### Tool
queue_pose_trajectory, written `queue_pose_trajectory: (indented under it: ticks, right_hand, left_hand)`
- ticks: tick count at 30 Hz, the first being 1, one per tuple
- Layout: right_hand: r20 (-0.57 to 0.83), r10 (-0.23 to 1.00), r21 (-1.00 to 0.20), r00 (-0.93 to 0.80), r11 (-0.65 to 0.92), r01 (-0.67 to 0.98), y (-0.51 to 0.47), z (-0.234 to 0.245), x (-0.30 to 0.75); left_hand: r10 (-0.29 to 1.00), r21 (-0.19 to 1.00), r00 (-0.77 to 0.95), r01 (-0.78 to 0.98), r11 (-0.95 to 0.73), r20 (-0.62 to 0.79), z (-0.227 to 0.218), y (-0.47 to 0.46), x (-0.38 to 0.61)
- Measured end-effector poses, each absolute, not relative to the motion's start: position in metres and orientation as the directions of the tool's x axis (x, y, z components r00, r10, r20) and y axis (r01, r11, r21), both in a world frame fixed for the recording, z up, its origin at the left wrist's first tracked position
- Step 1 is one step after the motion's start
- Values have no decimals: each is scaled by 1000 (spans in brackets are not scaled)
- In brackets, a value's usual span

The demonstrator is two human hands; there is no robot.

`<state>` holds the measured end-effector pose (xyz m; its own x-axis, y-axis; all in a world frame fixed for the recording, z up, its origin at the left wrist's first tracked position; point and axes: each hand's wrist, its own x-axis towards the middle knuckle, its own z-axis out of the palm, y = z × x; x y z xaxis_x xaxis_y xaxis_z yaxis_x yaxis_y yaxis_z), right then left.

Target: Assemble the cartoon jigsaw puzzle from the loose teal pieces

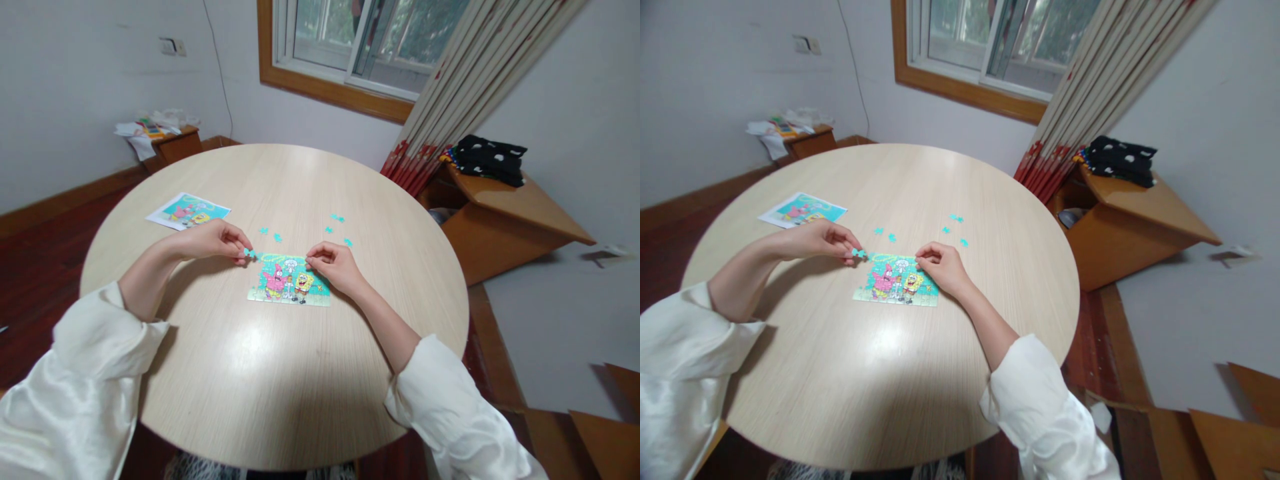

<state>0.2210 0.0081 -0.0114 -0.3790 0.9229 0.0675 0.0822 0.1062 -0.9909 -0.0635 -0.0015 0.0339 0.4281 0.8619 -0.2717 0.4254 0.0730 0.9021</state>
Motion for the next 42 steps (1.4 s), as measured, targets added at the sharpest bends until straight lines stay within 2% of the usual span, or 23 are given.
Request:
queue_pose_trajectory:
  ticks: [3, 11, 17, 30, 42]
  right_hand:
    - [61, 923, -991, -379, 101, 86, 8, -12, 221]
    - [61, 924, -991, -378, 102, 90, 8, -9, 221]
    - [63, 933, -991, -355, 100, 85, 10, -8, 222]
    - [96, 935, -985, -340, 139, 104, 13, -10, 224]
    - [105, 932, -983, -347, 150, 105, 14, -12, 225]
  left_hand:
    - [849, 904, 454, 423, 61, -269, 32, -1, -65]
    - [825, 893, 436, 418, 168, -360, 27, -3, -59]
    - [800, 855, 447, 495, 151, -400, 28, -3, -56]
    - [764, 866, 532, 495, 70, -366, 29, -6, -51]
    - [706, 855, 579, 513, 73, -407, 26, -7, -53]
